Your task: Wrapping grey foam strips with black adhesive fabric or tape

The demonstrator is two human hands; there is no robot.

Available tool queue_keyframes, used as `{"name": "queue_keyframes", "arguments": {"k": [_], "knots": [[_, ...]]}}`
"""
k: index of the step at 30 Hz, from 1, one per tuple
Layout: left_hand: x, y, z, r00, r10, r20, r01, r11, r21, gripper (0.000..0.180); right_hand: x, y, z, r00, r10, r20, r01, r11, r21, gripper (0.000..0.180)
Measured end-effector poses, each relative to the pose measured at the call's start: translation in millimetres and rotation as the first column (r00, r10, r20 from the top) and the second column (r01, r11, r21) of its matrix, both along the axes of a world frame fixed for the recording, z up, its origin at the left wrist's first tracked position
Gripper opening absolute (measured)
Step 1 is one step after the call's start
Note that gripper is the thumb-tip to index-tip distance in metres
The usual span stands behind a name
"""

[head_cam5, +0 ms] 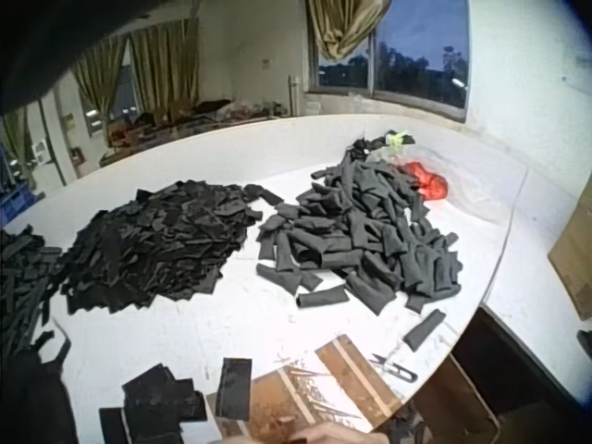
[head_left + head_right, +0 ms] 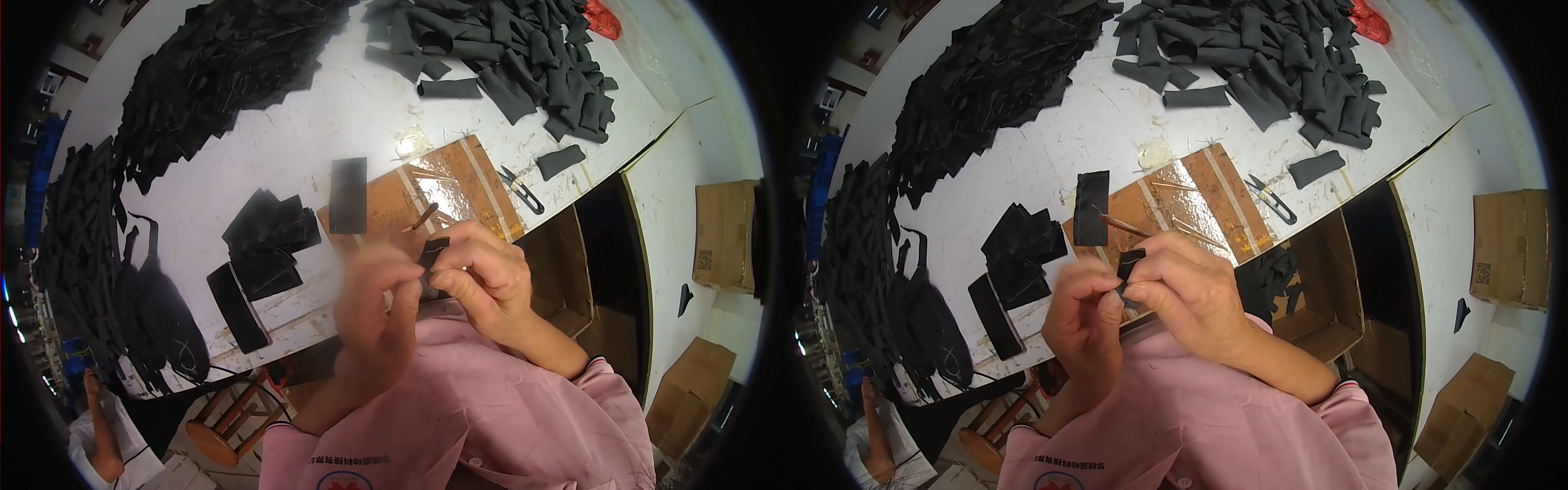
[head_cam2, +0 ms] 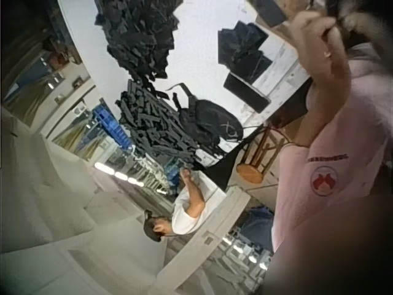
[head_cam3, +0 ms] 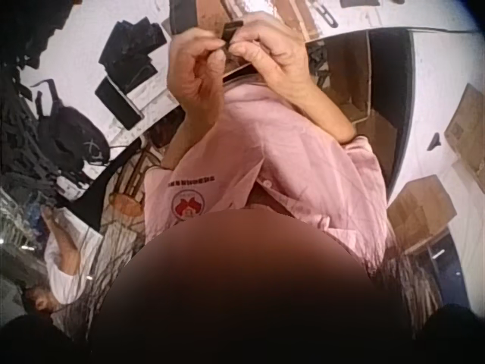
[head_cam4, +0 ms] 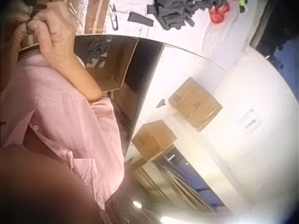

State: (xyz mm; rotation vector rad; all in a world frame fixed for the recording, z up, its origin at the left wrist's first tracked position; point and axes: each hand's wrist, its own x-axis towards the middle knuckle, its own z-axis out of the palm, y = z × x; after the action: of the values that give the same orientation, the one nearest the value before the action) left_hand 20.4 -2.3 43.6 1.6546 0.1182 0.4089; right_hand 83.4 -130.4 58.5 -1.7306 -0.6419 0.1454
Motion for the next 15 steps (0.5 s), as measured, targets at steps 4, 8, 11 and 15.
{"name": "queue_keyframes", "arguments": {"k": [4, 8, 11, 15], "knots": [[4, -4, 22, 0.996, 0.014, 0.092, 0.004, 0.981, -0.193, 0.01, 7, 5, 22, 0.993, 0.012, 0.119, -0.015, 1.0, 0.02, 0.009], [23, 2, 56, 0.995, 0.022, -0.093, -0.065, 0.873, -0.484, 0.012, 20, 3, 48, 0.998, 0.053, -0.04, -0.053, 0.999, -0.001, 0.014], [34, 13, 79, 0.849, -0.448, 0.28, 0.41, 0.224, -0.884, 0.016, 32, 6, 67, 0.922, 0.239, -0.304, -0.159, 0.95, 0.267, 0.017], [47, 26, 59, 0.826, -0.392, 0.406, 0.286, -0.329, -0.9, 0.021, 54, 12, 62, 0.768, 0.292, -0.569, -0.157, 0.948, 0.275, 0.018]]}}
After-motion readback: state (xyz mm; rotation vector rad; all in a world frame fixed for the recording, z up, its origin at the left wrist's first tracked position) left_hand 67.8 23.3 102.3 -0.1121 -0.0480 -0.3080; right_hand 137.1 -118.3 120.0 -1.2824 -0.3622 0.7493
